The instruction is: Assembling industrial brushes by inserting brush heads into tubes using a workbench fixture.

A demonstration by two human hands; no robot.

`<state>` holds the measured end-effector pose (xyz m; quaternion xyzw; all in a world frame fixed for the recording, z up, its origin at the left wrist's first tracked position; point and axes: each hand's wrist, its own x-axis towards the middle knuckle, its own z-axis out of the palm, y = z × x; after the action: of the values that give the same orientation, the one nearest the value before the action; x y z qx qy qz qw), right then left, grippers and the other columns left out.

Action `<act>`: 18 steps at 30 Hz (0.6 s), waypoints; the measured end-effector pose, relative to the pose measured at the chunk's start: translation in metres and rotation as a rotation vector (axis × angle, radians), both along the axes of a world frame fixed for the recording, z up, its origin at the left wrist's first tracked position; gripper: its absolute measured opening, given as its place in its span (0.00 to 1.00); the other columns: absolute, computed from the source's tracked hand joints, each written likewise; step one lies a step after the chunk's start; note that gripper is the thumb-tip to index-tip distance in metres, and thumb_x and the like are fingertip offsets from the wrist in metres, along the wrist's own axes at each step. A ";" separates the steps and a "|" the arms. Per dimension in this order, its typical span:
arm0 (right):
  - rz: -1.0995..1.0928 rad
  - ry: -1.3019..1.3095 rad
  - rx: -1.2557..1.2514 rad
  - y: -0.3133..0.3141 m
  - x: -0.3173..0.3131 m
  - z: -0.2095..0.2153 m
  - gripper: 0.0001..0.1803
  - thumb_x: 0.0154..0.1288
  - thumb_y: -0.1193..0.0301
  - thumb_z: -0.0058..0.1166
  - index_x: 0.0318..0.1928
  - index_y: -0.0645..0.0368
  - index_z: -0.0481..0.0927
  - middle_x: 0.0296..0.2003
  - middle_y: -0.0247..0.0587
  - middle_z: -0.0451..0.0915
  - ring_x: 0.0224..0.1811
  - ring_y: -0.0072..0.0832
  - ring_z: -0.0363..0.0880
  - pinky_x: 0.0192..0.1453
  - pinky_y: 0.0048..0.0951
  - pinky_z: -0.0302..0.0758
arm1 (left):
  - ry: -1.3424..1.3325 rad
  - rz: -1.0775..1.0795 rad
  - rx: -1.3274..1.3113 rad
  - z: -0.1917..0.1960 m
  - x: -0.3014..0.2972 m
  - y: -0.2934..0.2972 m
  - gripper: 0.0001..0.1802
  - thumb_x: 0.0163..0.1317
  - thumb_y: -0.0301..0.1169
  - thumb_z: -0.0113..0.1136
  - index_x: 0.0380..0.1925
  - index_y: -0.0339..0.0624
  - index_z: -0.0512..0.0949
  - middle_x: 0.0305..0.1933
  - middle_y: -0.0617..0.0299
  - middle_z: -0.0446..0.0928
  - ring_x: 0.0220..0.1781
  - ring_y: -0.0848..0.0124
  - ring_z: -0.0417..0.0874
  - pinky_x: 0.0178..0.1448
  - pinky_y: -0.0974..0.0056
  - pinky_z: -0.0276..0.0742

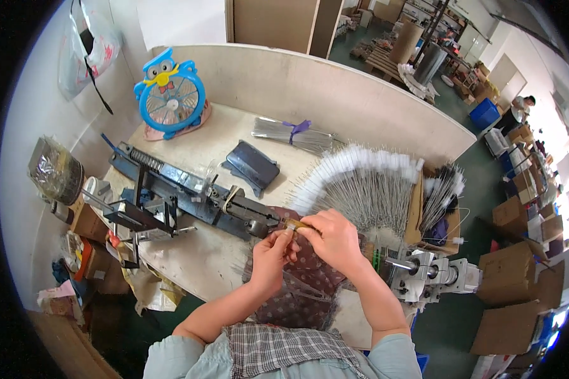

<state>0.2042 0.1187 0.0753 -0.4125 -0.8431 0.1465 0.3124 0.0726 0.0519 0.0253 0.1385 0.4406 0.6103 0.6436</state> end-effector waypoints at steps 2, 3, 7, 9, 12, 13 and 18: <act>0.003 -0.025 -0.056 -0.002 0.001 0.004 0.08 0.55 0.67 0.59 0.32 0.58 0.82 0.25 0.39 0.77 0.32 0.36 0.75 0.35 0.33 0.72 | 0.040 -0.022 0.072 0.002 0.000 0.000 0.12 0.66 0.36 0.53 0.37 0.36 0.75 0.26 0.62 0.77 0.24 0.78 0.75 0.29 0.74 0.69; 0.012 -0.010 -0.180 -0.002 0.001 0.003 0.09 0.56 0.66 0.57 0.34 0.57 0.82 0.27 0.38 0.78 0.34 0.37 0.75 0.36 0.34 0.72 | 0.030 -0.026 0.072 0.002 -0.002 -0.003 0.12 0.66 0.36 0.53 0.37 0.36 0.75 0.26 0.62 0.77 0.24 0.78 0.75 0.29 0.74 0.69; 0.004 0.071 -0.496 0.004 0.003 -0.002 0.12 0.58 0.63 0.55 0.37 0.57 0.82 0.30 0.39 0.79 0.36 0.39 0.76 0.39 0.36 0.73 | 0.037 -0.126 0.021 0.008 -0.005 0.005 0.20 0.69 0.43 0.44 0.39 0.35 0.74 0.30 0.59 0.78 0.32 0.72 0.79 0.39 0.68 0.74; -0.032 0.031 -0.371 0.001 -0.001 -0.002 0.12 0.57 0.63 0.57 0.37 0.57 0.82 0.30 0.39 0.79 0.38 0.38 0.76 0.39 0.36 0.73 | -0.032 -0.124 -0.002 0.009 -0.005 0.009 0.22 0.70 0.46 0.41 0.40 0.36 0.73 0.32 0.58 0.78 0.35 0.70 0.80 0.44 0.65 0.75; -0.052 -0.014 -0.088 -0.013 -0.011 0.001 0.13 0.54 0.63 0.59 0.38 0.57 0.82 0.32 0.37 0.79 0.40 0.36 0.75 0.41 0.36 0.72 | -0.175 0.043 0.027 0.000 0.002 0.007 0.22 0.69 0.47 0.41 0.40 0.38 0.73 0.35 0.59 0.78 0.39 0.68 0.80 0.50 0.63 0.73; -0.077 -0.027 0.075 -0.017 -0.013 -0.001 0.14 0.53 0.63 0.60 0.38 0.57 0.81 0.33 0.35 0.79 0.41 0.35 0.75 0.42 0.36 0.72 | -0.171 0.040 0.024 0.002 0.004 0.007 0.22 0.69 0.47 0.41 0.40 0.38 0.73 0.35 0.59 0.78 0.39 0.68 0.80 0.50 0.63 0.73; -0.150 -0.054 0.180 -0.020 -0.024 -0.019 0.21 0.47 0.64 0.63 0.44 0.56 0.79 0.37 0.32 0.78 0.45 0.31 0.73 0.45 0.35 0.70 | -0.183 0.091 0.075 0.000 0.005 0.004 0.14 0.68 0.39 0.45 0.39 0.41 0.73 0.36 0.63 0.77 0.40 0.72 0.78 0.48 0.64 0.73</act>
<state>0.1798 0.0991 0.0568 -0.4484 -0.8276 0.0351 0.3358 0.0771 0.0562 0.0257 0.0860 0.3627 0.6650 0.6472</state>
